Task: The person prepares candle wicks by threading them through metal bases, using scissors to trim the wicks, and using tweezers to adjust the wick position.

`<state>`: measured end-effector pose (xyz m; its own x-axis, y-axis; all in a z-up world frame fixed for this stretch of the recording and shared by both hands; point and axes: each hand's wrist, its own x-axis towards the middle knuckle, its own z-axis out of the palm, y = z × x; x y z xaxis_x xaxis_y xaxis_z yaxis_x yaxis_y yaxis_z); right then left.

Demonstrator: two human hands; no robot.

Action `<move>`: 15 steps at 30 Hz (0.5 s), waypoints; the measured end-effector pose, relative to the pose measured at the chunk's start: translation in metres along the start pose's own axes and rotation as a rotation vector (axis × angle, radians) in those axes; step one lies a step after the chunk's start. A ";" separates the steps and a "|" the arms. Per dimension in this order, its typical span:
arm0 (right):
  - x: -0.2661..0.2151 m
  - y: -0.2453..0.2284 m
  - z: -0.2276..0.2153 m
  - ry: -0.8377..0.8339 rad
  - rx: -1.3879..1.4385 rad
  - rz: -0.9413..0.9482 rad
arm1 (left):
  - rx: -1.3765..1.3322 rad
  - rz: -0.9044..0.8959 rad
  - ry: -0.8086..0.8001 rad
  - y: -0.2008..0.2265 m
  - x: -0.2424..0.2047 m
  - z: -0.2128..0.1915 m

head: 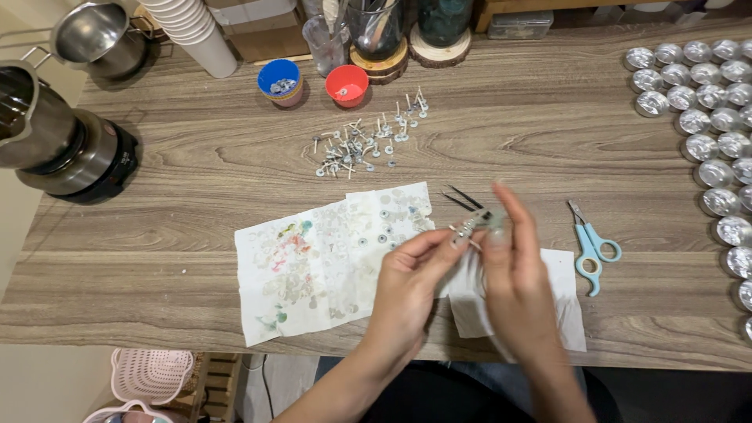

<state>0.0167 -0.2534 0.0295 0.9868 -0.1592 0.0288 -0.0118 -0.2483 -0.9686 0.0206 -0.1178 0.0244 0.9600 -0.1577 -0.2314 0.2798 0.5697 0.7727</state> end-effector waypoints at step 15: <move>0.036 0.073 -0.147 0.070 -0.828 0.226 | 0.065 -0.013 0.104 0.001 0.011 -0.002</move>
<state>0.0279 -0.4173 -0.0038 0.9347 -0.3408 -0.1010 -0.3475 -0.8161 -0.4618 0.0312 -0.1176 0.0216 0.9511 -0.0784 -0.2987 0.2953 0.5142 0.8052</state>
